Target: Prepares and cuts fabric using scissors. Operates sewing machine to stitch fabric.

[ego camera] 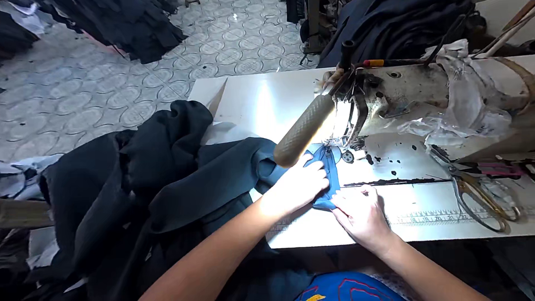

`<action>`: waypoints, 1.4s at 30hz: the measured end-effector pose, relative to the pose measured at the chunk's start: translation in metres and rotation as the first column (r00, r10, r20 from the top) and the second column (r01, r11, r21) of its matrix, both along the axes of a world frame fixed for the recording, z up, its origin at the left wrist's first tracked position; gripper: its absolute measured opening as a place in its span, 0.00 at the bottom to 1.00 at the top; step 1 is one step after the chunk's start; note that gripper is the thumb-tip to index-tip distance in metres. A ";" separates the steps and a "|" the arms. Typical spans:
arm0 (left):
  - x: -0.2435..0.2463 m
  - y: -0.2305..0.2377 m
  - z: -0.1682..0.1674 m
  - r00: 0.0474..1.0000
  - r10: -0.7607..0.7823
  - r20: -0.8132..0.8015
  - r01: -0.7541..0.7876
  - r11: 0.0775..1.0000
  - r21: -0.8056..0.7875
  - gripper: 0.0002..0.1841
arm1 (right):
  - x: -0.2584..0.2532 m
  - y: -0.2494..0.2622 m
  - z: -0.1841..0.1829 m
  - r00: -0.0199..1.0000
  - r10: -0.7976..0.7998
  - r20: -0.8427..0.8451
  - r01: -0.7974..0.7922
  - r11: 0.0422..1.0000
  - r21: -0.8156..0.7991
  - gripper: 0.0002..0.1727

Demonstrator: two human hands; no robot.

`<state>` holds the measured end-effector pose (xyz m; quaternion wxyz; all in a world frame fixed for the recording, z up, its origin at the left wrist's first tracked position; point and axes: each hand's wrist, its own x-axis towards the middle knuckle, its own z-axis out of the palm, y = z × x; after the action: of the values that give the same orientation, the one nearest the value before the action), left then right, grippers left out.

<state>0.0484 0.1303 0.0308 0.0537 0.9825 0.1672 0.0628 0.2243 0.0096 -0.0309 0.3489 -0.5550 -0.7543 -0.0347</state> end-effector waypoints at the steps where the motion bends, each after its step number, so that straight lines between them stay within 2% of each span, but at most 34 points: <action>1: -0.004 0.002 0.001 1.000 -0.002 0.003 0.002 0.999 -0.039 0.12 | -0.001 0.000 0.001 1.000 0.008 -0.005 -0.008 1.000 -0.003 0.15; 6: -0.004 0.011 0.000 0.985 0.170 0.019 -0.161 0.960 -0.229 0.17 | -0.005 0.002 0.003 1.000 0.010 -0.017 -0.011 1.000 -0.028 0.15; 8: 0.007 0.009 0.004 0.957 0.270 -0.102 -0.288 0.920 -0.265 0.19 | -0.004 0.001 0.003 1.000 0.010 -0.019 -0.011 0.999 -0.045 0.15; 10: 0.022 0.010 0.013 0.896 0.354 -0.270 -0.423 0.864 -0.272 0.20 | -0.004 0.001 0.004 1.000 0.009 -0.027 -0.010 0.999 -0.038 0.16; 12: 0.034 0.015 0.019 0.841 0.415 -0.348 -0.515 0.812 -0.274 0.21 | -0.003 0.001 0.009 0.999 0.007 -0.049 -0.008 0.999 -0.036 0.15; 17: 0.044 0.025 0.014 0.792 0.529 -0.306 -0.598 0.774 -0.208 0.21 | -0.002 0.003 0.018 0.996 0.017 -0.086 -0.021 0.999 -0.039 0.15; 20: 0.044 0.031 0.016 0.754 0.557 -0.348 -0.642 0.739 -0.206 0.20 | -0.003 0.003 0.019 0.995 0.016 -0.101 -0.022 0.998 -0.055 0.14; 23: 0.035 0.034 0.019 0.813 0.499 -0.300 -0.580 0.743 -0.335 0.16 | -0.002 0.002 0.016 0.995 0.015 -0.100 -0.021 0.998 -0.061 0.14; 25: 0.028 0.036 0.018 0.850 0.447 -0.278 -0.525 0.761 -0.381 0.19 | -0.002 0.001 0.014 0.995 0.017 -0.102 -0.023 0.998 -0.055 0.14; 29: 0.042 0.031 0.020 0.768 0.508 -0.390 -0.625 0.727 -0.283 0.27 | -0.003 0.001 0.013 0.994 0.029 -0.105 -0.035 0.998 -0.054 0.15; 33: 0.045 0.030 0.021 0.751 0.535 -0.386 -0.648 0.707 -0.282 0.25 | -0.002 0.000 0.010 0.991 0.046 -0.124 -0.064 0.987 -0.145 0.13; 36: 0.039 0.028 0.015 0.789 0.557 -0.259 -0.614 0.728 -0.305 0.19 | -0.001 -0.002 0.005 0.997 0.045 -0.061 -0.056 0.979 -0.194 0.15; 38: 0.030 0.024 0.004 0.853 0.516 -0.075 -0.515 0.809 -0.282 0.12 | 0.000 -0.002 0.005 0.996 0.068 -0.054 -0.077 0.978 -0.192 0.15; 40: 0.017 0.022 -0.018 0.926 0.325 0.193 -0.318 0.946 -0.068 0.06 | 0.002 -0.001 0.004 0.993 0.103 -0.054 -0.111 0.977 -0.181 0.15; 41: 0.012 0.019 -0.023 0.944 0.225 0.241 -0.229 0.973 -0.008 0.07 | 0.003 -0.001 0.002 0.991 0.122 -0.052 -0.129 0.977 -0.169 0.15; 42: 0.007 0.014 -0.022 0.962 0.156 0.222 -0.158 0.987 -0.011 0.10 | 0.005 0.000 0.001 0.989 0.136 -0.052 -0.143 0.977 -0.160 0.15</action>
<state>0.0557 0.1438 0.0089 0.0634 0.9531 0.2371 0.1769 0.2293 0.0095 -0.0298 0.3194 -0.5279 -0.7844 0.0631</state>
